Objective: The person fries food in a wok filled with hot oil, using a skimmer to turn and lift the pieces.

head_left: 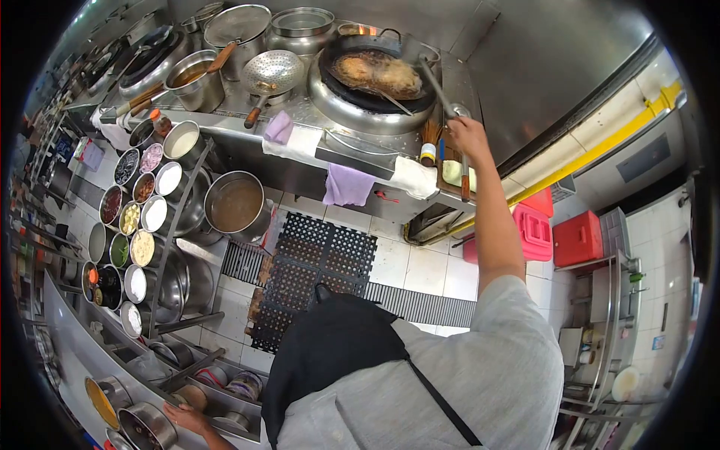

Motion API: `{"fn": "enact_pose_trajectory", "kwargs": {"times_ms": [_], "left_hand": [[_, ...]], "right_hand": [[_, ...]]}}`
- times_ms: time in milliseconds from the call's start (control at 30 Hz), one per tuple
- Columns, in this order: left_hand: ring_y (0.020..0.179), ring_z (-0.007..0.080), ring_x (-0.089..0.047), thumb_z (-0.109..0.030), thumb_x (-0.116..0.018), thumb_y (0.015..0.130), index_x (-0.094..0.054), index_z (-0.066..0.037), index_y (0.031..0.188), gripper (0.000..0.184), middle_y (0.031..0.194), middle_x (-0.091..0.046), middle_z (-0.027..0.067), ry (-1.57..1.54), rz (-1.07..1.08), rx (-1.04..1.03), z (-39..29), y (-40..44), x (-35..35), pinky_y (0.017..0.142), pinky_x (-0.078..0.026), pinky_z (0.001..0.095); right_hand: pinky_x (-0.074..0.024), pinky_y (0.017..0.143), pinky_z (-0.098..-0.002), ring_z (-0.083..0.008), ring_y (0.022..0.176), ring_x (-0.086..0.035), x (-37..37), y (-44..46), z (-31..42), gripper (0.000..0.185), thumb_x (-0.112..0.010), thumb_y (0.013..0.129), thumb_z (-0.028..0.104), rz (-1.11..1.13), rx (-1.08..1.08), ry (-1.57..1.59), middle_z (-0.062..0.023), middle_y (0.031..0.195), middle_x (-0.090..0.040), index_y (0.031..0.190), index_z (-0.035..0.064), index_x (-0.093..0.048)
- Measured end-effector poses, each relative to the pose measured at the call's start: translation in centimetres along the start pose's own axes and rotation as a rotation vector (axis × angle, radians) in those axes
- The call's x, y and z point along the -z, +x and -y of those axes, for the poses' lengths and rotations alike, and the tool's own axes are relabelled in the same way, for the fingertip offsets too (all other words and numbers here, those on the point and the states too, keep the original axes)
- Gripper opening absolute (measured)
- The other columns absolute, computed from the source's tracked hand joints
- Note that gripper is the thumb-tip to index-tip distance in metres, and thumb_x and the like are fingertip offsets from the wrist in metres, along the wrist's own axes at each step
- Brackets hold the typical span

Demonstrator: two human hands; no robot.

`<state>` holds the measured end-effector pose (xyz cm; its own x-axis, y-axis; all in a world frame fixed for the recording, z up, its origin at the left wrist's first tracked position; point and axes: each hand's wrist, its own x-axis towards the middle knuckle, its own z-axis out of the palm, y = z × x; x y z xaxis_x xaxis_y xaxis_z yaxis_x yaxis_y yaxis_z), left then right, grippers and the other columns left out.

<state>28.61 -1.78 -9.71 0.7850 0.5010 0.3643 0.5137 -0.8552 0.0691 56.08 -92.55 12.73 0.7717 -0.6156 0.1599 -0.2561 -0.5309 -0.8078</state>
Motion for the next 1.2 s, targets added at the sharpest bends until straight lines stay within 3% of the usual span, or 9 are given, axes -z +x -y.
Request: {"fn": "enact_pose_trajectory", "kwargs": {"times_ms": [133, 233, 300, 333, 467, 733, 933, 1033, 1200], "left_hand": [[0.119, 0.0385, -0.039, -0.009, -0.047, 0.080, -0.042, 0.006, 0.125, 0.048, 0.127, -0.043, 0.0236, -0.032, -0.039, -0.058, 0.2, -0.4, 0.3, 0.101, -0.030, 0.0432], [0.120, 0.0383, -0.038, -0.010, -0.047, 0.081, -0.041, 0.005, 0.126, 0.049, 0.127, -0.042, 0.0235, -0.055, 0.007, -0.025, -0.4, -0.2, 1.1, 0.101, -0.030, 0.0434], [0.121, 0.0379, -0.038, -0.011, -0.047, 0.081, -0.041, 0.004, 0.128, 0.049, 0.129, -0.041, 0.0233, -0.039, 0.038, 0.018, -0.8, -0.1, 1.1, 0.102, -0.030, 0.0435], [0.121, 0.0379, -0.038, -0.011, -0.047, 0.081, -0.041, 0.004, 0.128, 0.049, 0.129, -0.041, 0.0233, -0.042, 0.044, 0.013, -1.0, 0.0, 1.2, 0.102, -0.030, 0.0435], [0.122, 0.0374, -0.036, -0.010, -0.047, 0.081, -0.040, 0.004, 0.128, 0.049, 0.130, -0.040, 0.0234, -0.042, 0.030, 0.012, -0.9, 0.0, 1.0, 0.102, -0.029, 0.0429], [0.122, 0.0366, -0.038, -0.007, -0.047, 0.081, -0.040, 0.006, 0.128, 0.048, 0.131, -0.040, 0.0229, 0.041, 0.060, 0.027, -1.4, 0.1, 1.1, 0.103, -0.029, 0.0412], [0.120, 0.0366, -0.040, -0.009, -0.048, 0.080, -0.041, 0.006, 0.126, 0.048, 0.128, -0.043, 0.0230, 0.063, 0.048, -0.011, -1.0, 0.1, 0.9, 0.102, -0.030, 0.0413], [0.120, 0.0384, -0.039, -0.010, -0.048, 0.081, -0.041, 0.007, 0.126, 0.048, 0.127, -0.043, 0.0244, 0.009, 0.042, 0.001, -1.7, 0.2, 1.3, 0.103, -0.029, 0.0420], [0.120, 0.0386, -0.039, -0.009, -0.047, 0.082, -0.041, 0.005, 0.127, 0.048, 0.129, -0.041, 0.0249, 0.027, 0.048, -0.025, -1.9, 0.4, 1.2, 0.104, -0.028, 0.0418]], "right_hand": [[-0.0240, 0.035, -0.0224, -0.0048, 0.042, -0.038, -3.6, 2.2, 3.9, 0.014, -0.057, 0.084, 0.016, 0.211, -0.110, 0.261, 0.0032, 0.056, -0.044, 0.085, 0.0022, -0.058], [-0.0288, 0.037, -0.0237, -0.0061, 0.044, -0.041, -3.4, 3.9, 2.8, 0.018, -0.058, 0.083, 0.018, 0.056, 0.003, 0.203, 0.0014, 0.058, -0.047, 0.087, 0.0007, -0.060], [-0.0392, 0.046, -0.0274, -0.0115, 0.051, -0.051, -1.3, 5.2, -0.1, 0.024, -0.059, 0.081, 0.022, -0.147, 0.149, -0.165, -0.0045, 0.065, -0.057, 0.087, -0.0013, -0.062], [-0.0467, 0.075, -0.0390, -0.0342, 0.086, -0.062, 0.3, 4.4, -0.2, 0.031, -0.057, 0.079, 0.026, -0.194, 0.083, -0.325, -0.0185, 0.091, -0.064, 0.099, 0.0028, -0.063], [-0.0454, 0.079, -0.0455, -0.0414, 0.091, -0.057, 4.9, 4.1, -9.1, 0.027, -0.051, 0.080, 0.022, -0.321, 0.192, -0.652, -0.0248, 0.089, -0.061, 0.088, -0.0020, -0.061], [-0.0466, 0.081, -0.0473, -0.0422, 0.093, -0.058, 6.1, -0.8, -18.5, 0.025, -0.051, 0.084, 0.018, -0.216, -0.150, -0.786, -0.0270, 0.094, -0.061, 0.098, -0.0021, -0.056], [-0.0461, 0.078, -0.0480, -0.0420, 0.090, -0.057, 5.8, -1.4, -22.6, 0.027, -0.054, 0.085, 0.020, -0.140, -0.079, -0.824, -0.0265, 0.097, -0.060, 0.098, -0.0037, -0.055], [-0.0462, 0.076, -0.0450, -0.0396, 0.084, -0.058, 4.5, -2.7, -16.5, 0.029, -0.053, 0.087, 0.022, -0.546, 0.261, -0.901, -0.0237, 0.086, -0.060, 0.096, -0.0047, -0.059], [-0.0454, 0.071, -0.0385, -0.0327, 0.076, -0.058, -5.4, -8.2, -10.3, 0.033, -0.040, 0.094, 0.027, 0.131, 0.306, -0.382, -0.0191, 0.084, -0.061, 0.088, 0.0010, -0.060]]}}
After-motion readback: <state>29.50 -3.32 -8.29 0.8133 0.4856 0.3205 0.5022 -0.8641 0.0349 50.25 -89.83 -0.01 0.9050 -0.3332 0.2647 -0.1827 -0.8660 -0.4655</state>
